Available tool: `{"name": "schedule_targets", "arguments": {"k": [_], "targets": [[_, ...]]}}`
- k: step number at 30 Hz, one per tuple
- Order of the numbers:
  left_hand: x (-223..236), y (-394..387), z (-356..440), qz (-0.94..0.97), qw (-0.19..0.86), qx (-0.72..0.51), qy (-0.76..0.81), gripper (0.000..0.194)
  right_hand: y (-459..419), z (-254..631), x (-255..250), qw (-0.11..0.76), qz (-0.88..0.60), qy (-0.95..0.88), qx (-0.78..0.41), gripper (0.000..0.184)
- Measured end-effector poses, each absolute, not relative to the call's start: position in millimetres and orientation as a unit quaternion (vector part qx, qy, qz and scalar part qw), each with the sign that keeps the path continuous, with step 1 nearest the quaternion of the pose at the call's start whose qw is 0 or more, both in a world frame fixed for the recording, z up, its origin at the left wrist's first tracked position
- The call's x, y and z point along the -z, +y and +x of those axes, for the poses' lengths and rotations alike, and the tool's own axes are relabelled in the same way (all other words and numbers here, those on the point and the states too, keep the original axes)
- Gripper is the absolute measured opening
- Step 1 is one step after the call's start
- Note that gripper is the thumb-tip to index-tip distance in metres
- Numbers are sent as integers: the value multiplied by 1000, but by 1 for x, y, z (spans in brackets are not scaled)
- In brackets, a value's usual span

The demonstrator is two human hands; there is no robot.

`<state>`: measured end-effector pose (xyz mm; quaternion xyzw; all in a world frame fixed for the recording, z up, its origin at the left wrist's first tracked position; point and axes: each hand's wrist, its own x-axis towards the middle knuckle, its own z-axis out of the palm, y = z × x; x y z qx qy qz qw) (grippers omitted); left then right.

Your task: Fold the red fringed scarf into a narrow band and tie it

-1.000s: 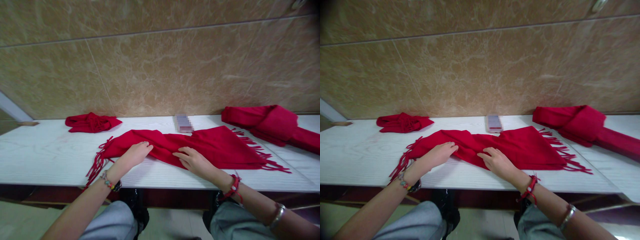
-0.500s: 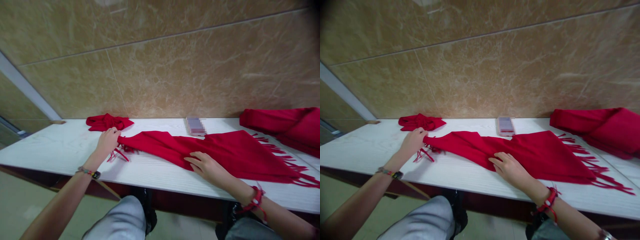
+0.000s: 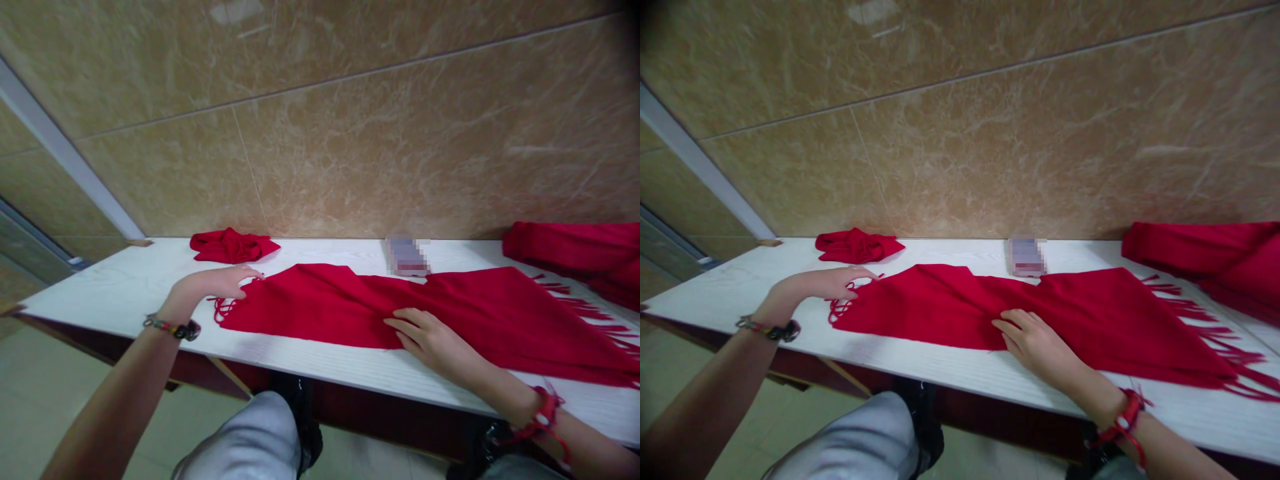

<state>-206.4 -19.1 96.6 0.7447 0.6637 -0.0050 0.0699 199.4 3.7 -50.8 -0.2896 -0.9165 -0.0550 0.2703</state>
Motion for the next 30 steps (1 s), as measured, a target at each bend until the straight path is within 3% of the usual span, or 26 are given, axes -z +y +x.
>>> {"name": "schedule_targets", "arguments": {"k": [2,6,9,12,14,20,26,30], "targets": [[-97,-5,-177,788,98,35,607,48,6,197,50,278,-295,-913,45,28],[-84,32,-124,851,13,-20,525,40,8,190,44,304,-293,-906,12,32],[-63,55,-87,905,7,-42,423,48,7,185,38,306,-263,-915,-11,39],[-46,67,-59,945,8,-10,328,55,4,185,36,298,-241,-924,-16,44],[-42,71,-48,955,7,26,295,49,2,186,36,285,-238,-928,-18,45],[-52,74,-57,948,-42,111,295,14,4,189,41,277,-235,-931,-35,45],[-56,64,-61,940,-23,117,320,23,4,187,41,286,-236,-928,-36,44],[-57,65,-71,915,-95,165,355,24,3,188,42,281,-236,-930,-28,43]]}}
